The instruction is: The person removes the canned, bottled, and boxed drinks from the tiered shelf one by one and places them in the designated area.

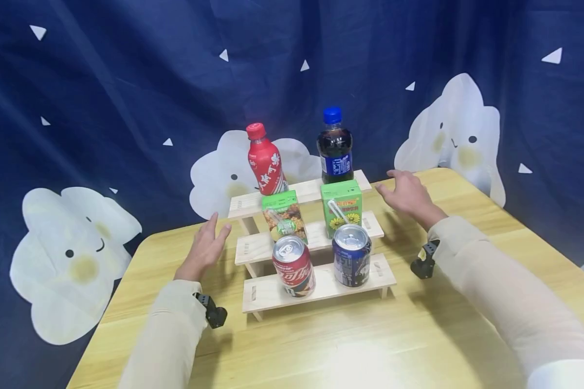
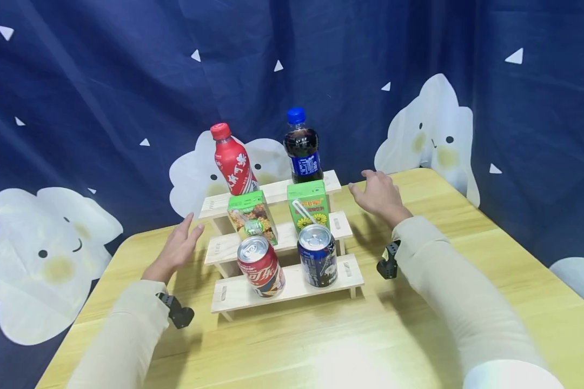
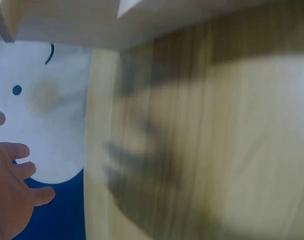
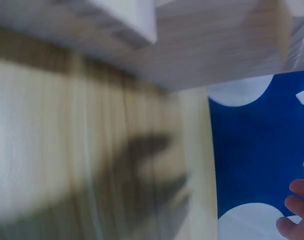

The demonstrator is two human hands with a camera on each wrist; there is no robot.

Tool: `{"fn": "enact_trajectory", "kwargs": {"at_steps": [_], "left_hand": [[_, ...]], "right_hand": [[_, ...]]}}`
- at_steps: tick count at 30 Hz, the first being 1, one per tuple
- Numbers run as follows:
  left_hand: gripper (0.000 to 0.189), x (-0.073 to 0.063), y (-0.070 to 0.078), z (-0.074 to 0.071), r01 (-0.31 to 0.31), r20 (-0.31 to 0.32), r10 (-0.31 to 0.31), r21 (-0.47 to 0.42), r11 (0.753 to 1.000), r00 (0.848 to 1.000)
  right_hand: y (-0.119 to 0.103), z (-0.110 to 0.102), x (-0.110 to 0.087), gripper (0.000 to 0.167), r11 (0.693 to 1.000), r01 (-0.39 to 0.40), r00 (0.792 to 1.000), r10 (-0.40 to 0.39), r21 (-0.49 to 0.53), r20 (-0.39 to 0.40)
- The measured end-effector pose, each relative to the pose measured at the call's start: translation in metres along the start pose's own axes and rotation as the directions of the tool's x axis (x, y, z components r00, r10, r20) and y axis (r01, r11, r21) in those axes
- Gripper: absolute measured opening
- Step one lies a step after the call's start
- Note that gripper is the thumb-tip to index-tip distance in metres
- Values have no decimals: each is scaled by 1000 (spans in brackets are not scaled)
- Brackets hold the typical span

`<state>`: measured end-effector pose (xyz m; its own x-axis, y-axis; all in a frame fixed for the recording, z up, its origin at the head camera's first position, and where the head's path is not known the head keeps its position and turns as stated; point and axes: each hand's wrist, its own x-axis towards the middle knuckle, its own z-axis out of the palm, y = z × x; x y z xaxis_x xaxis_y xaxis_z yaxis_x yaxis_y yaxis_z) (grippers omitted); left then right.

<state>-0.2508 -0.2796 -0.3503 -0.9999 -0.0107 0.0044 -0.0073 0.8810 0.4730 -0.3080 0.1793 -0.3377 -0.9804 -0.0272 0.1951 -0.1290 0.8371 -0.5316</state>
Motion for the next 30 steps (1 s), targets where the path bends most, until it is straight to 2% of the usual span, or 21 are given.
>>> {"fn": "enact_trajectory", "kwargs": {"at_steps": [3, 5, 7, 9, 11, 12, 14, 18, 21, 25, 26, 30], "left_hand": [[74, -4, 3, 7, 3, 14, -1, -146, 989, 1000], [72, -7, 5, 13, 20, 31, -12, -286, 958, 999], [69, -10, 9, 19, 44, 55, -22, -457, 888, 998], [66, -13, 13, 25, 82, 89, -34, -616, 784, 995], [64, -16, 17, 30, 114, 120, -38, -723, 682, 992], [63, -19, 20, 33, 127, 132, -41, -754, 644, 990], [63, -22, 24, 37, 146, 154, -35, -802, 579, 987], [61, -28, 28, 44, 148, 174, 8, -858, 493, 985], [55, -33, 28, 49, 134, 167, 30, -875, 466, 986], [50, -39, 28, 54, 117, 147, 29, -877, 466, 989], [50, -40, 28, 55, 114, 144, 29, -876, 469, 989], [51, -43, 29, 57, 120, 150, 18, -853, 508, 989]], "right_hand": [[-5, -4, -2, 63, 997, 24, 1000, -23, 69, -16], [-8, -6, -4, 63, 994, 37, 999, -34, 103, -25], [-10, -8, -5, 64, 990, 40, 999, -37, 135, -29], [-13, -10, -6, 65, 985, 34, 999, -29, 168, -30], [-16, -12, -7, 67, 979, 22, 999, -17, 203, -27], [-18, -12, -7, 68, 976, 19, 1000, -13, 219, -28], [-23, -14, -8, 69, 968, 11, 999, -3, 249, -32], [-32, -21, -11, 69, 954, 13, 998, 4, 300, -56], [-40, -26, -14, 68, 939, 23, 998, 2, 343, -70], [-51, -32, -16, 69, 912, 52, 996, -19, 407, -85], [-53, -33, -17, 69, 906, 61, 996, -27, 419, -87], [-65, -36, -19, 68, 878, 106, 993, -72, 466, -90]]}}
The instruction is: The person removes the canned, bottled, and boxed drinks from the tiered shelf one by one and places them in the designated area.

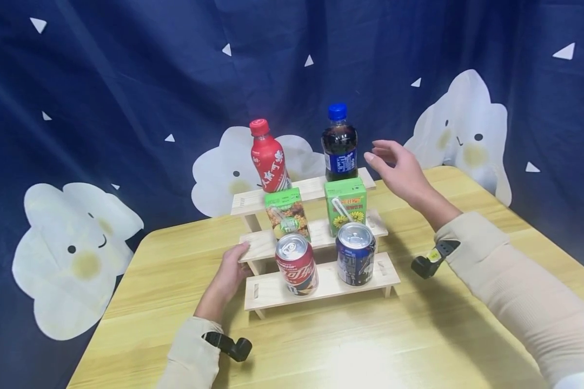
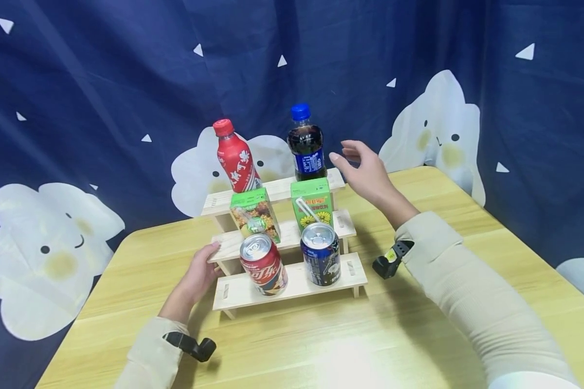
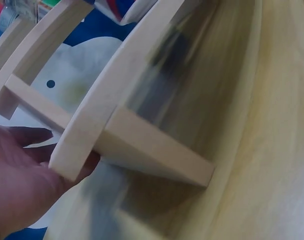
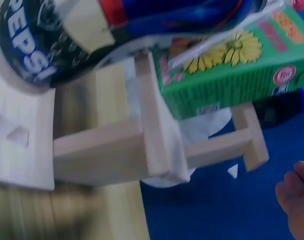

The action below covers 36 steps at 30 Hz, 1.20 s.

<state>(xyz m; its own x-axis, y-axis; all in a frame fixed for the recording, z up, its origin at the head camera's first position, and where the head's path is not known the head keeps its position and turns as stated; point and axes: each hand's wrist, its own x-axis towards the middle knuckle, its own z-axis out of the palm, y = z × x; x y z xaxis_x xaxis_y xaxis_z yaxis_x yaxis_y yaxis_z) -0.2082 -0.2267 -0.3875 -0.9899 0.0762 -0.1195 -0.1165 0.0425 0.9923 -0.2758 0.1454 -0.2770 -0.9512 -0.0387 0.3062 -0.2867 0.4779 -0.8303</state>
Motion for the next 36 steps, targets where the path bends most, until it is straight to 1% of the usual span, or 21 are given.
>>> {"fn": "enact_trajectory", "kwargs": {"at_steps": [3, 7, 12, 16, 19, 27, 32, 36], "left_hand": [[50, -1, -1, 2, 4, -13, -3, 29, 1000, 1000], [50, -3, -2, 4, -6, -29, 6, 17, 1000, 1000], [51, -5, -2, 5, -23, -30, 23, 25, 999, 999], [51, -5, -3, 5, -19, -29, 20, 27, 999, 999], [50, -5, -3, 4, -12, -27, 12, 20, 1000, 1000], [49, -5, -5, 4, -31, -35, 32, 12, 999, 999], [49, -5, -7, 4, -35, -26, 35, 18, 999, 999], [49, -5, -8, 4, -40, -22, 41, 22, 999, 999]], "right_hand": [[-6, 2, -1, 68, 999, 24, 1000, -25, 43, 19], [-11, 5, 0, 69, 996, 31, 999, -35, 82, 42], [-16, 9, 0, 71, 996, 25, 997, -31, 88, 67], [-18, 12, 1, 71, 996, 17, 996, -24, 84, 82], [-19, 14, 2, 71, 996, 14, 996, -21, 85, 82], [-19, 19, 7, 75, 995, -3, 996, -6, 100, 86], [-21, 23, 10, 81, 995, -19, 995, 10, 94, 96], [-22, 26, 13, 80, 995, -15, 995, 6, 94, 99]]}}
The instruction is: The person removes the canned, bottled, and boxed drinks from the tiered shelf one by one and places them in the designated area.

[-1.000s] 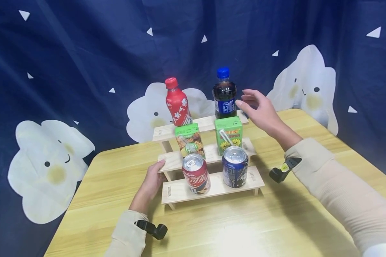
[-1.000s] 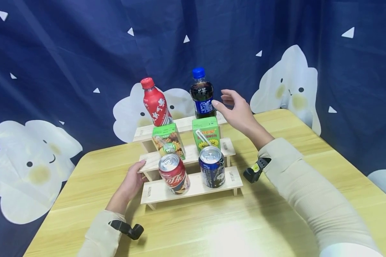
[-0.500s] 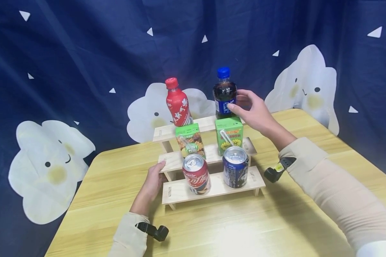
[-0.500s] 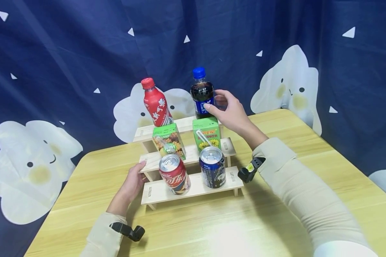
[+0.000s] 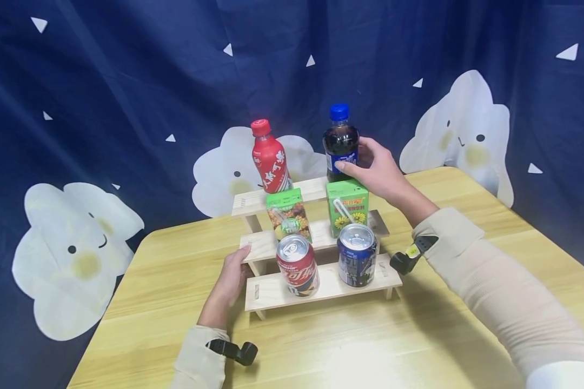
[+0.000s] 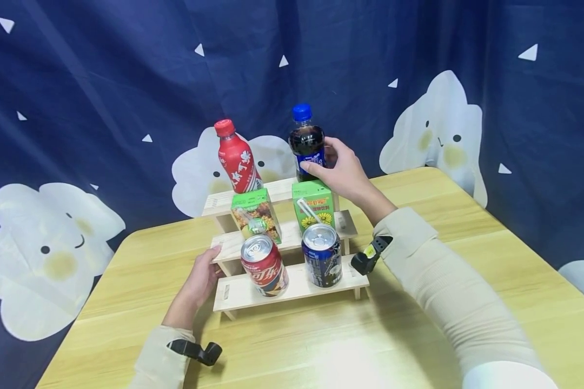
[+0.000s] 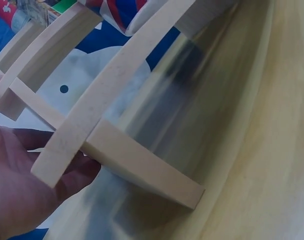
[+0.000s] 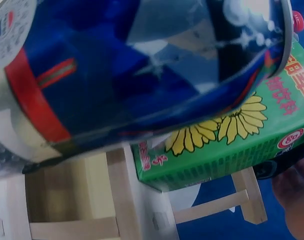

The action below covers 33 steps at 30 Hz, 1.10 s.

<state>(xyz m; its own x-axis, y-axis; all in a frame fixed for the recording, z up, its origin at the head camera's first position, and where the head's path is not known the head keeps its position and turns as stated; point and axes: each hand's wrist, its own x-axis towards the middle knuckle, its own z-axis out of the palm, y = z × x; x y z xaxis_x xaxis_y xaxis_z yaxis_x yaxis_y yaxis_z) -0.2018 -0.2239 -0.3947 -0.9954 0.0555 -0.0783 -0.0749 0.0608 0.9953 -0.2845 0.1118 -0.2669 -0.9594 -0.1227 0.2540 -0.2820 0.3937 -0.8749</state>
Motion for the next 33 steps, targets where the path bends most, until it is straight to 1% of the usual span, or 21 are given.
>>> {"fn": "enact_trajectory", "kwargs": {"at_steps": [7, 17, 24, 33], "left_hand": [[49, 1, 1, 2, 6, -20, -6, -11, 1000, 1000], [47, 0, 3, 3, 6, -18, -7, -20, 1000, 1000], [49, -2, 3, 2, 0, -8, 0, -5, 1000, 1000], [48, -3, 4, 3, 1, -24, -1, 2, 1000, 1000]], "right_hand": [[0, -1, 0, 75, 1000, 22, 1000, -22, -18, -11], [-1, -4, 0, 71, 998, 49, 998, -49, -31, -26], [3, -12, -1, 71, 996, 61, 997, -63, -58, -39], [5, -21, -2, 68, 992, 94, 993, -100, -84, -66]]}}
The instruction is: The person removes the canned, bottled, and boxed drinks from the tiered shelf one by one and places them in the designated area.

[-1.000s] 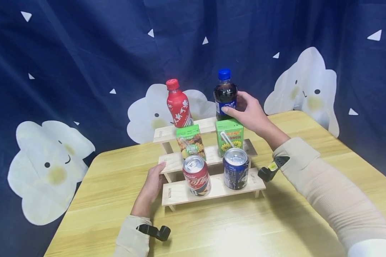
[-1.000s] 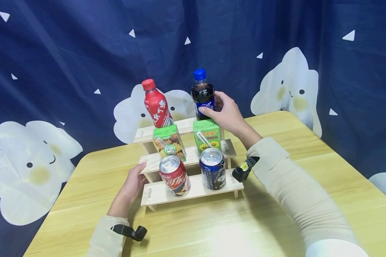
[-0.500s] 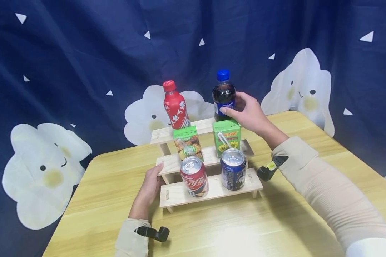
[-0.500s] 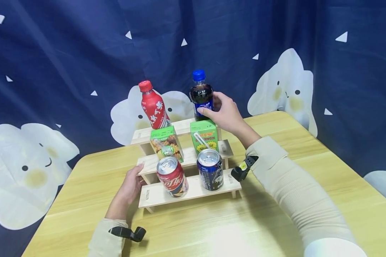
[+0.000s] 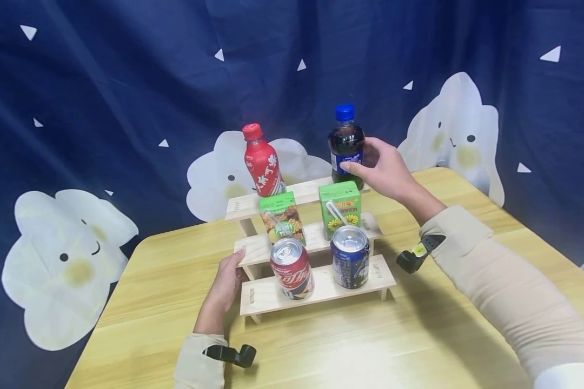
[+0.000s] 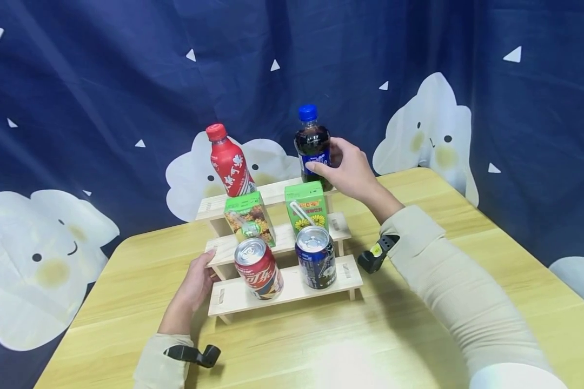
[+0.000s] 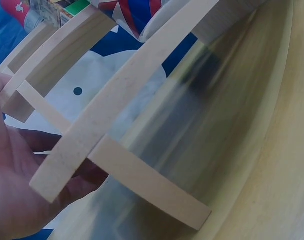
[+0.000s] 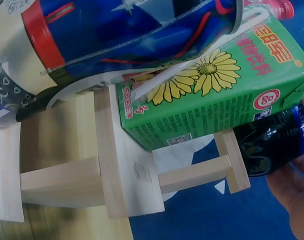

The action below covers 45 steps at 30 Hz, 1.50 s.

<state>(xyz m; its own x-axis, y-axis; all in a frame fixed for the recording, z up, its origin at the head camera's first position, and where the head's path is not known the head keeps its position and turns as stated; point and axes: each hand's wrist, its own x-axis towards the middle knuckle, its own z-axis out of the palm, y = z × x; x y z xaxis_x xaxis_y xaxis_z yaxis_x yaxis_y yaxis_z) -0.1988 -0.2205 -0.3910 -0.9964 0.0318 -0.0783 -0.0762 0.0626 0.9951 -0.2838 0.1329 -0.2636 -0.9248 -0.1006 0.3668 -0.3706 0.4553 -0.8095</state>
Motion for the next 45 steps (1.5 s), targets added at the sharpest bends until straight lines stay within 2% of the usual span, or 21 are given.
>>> {"fn": "enact_trajectory", "kwargs": {"at_steps": [7, 23, 32, 45], "left_hand": [[47, -1, -1, 0, -15, -27, 14, -19, 1000, 1000], [48, -1, -2, 0, -11, -14, 11, -21, 1000, 1000], [49, -1, -1, 0, -11, -2, 11, -9, 1000, 1000], [49, 0, -1, 0, -12, 4, 12, -13, 1000, 1000]], "right_hand": [[0, -2, -1, 67, 999, 10, 999, -12, -44, -37], [5, -12, -3, 68, 994, 22, 994, -33, -107, -101], [11, -20, -7, 70, 990, 14, 984, -39, -139, -175], [18, -33, -11, 67, 995, -29, 974, 6, -100, -228]]}}
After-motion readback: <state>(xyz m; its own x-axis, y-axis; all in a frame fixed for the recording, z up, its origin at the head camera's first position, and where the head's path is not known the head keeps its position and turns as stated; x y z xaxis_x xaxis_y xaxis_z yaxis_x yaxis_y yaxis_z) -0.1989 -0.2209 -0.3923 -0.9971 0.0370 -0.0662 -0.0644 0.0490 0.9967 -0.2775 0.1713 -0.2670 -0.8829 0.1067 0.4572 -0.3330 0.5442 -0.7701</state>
